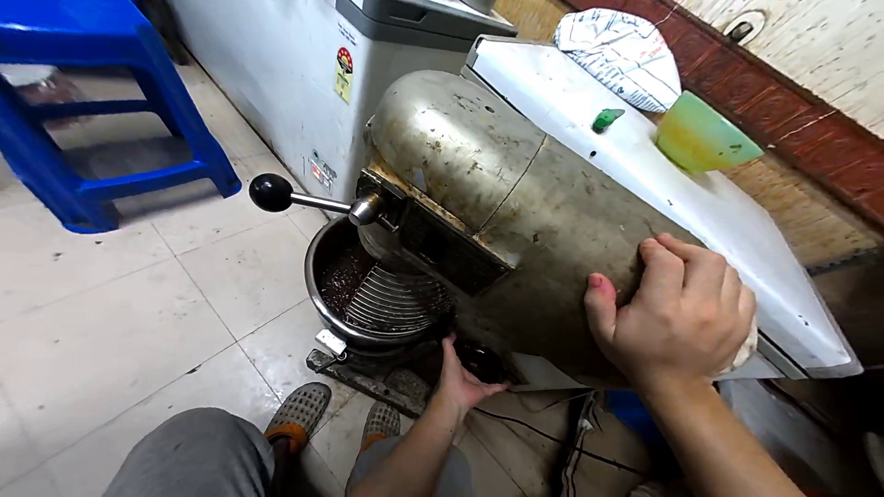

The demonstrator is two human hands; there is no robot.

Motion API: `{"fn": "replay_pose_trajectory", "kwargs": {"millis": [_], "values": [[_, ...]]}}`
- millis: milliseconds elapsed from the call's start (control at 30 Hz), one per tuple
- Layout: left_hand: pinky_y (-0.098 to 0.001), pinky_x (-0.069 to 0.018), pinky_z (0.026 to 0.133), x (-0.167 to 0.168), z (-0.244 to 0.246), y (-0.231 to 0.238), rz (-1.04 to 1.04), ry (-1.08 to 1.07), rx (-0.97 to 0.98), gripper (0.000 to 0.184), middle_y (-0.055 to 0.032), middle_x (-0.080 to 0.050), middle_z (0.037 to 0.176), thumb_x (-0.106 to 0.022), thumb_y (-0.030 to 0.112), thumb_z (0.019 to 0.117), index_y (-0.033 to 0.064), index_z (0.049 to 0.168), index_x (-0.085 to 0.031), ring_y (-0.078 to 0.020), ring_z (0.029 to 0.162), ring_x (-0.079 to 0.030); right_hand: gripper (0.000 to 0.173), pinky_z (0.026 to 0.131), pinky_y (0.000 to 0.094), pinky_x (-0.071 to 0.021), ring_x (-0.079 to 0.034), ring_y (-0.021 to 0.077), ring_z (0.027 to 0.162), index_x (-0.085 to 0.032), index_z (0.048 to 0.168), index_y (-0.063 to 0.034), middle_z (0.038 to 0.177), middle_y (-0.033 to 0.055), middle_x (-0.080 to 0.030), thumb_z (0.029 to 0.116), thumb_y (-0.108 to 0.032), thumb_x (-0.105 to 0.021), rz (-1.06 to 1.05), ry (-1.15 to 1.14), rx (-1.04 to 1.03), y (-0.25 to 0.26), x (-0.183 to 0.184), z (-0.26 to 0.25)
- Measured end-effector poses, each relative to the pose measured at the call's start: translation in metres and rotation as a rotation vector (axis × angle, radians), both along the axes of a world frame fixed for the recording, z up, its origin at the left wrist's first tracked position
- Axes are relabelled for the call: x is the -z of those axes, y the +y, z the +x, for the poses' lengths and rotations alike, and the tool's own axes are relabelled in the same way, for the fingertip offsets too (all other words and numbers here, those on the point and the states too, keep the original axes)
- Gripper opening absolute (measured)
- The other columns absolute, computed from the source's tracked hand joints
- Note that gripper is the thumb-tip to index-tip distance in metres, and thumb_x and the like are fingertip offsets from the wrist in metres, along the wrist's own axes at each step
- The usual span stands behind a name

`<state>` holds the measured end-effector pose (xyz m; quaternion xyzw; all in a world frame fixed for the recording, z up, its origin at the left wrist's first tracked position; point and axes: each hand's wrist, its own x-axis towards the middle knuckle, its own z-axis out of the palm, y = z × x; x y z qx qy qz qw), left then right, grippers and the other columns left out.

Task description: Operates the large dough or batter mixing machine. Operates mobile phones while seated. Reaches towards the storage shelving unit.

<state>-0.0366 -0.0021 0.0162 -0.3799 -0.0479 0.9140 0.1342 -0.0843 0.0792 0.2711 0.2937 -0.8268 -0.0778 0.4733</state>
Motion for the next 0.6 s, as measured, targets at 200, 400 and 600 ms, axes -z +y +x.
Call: {"fn": "replay_pose_trajectory", "kwargs": {"millis": [200,400,600], "values": [[-0.0511,-0.0535,0.098,-0.007,0.002,0.005,-1.000,-0.014,0.215,0.105,-0.0305,-0.047,0.143,-0.086,0.030,0.0803,0.0013,0.155,-0.018,-0.0382,0.125,-0.056,0.068,0.078,0.0546,-0.0459,-0.065,0.0420,0.102,-0.065,0.118,0.0000,0.120,0.0255,-0.067,0.0977,-0.059,-0.038,0.005,0.014,0.014,0.000,0.000,-0.001],[-0.0488,-0.0539,0.101,-0.018,0.009,0.013,-1.640,-0.061,0.505,0.127,-0.0312,-0.038,0.153,-0.090,0.057,0.0605,0.0005,0.155,-0.027,-0.0407,0.129,-0.056,0.068,0.077,0.0548,-0.0472,-0.065,0.0426,0.101,-0.065,0.117,0.0003,0.119,0.0259,-0.067,0.0970,-0.059,-0.039,0.007,0.031,0.003,-0.002,0.001,-0.002],[-0.0515,-0.0390,0.117,0.020,0.035,0.029,-1.321,0.157,-0.087,0.127,-0.0359,-0.021,0.160,-0.083,0.051,0.0760,-0.0051,0.159,-0.004,-0.0418,0.148,-0.034,0.070,0.078,0.0558,-0.0465,-0.065,0.0443,0.102,-0.066,0.117,0.0011,0.120,0.0269,-0.067,0.0976,-0.059,-0.036,0.016,0.014,0.002,0.000,0.001,-0.003]]}}
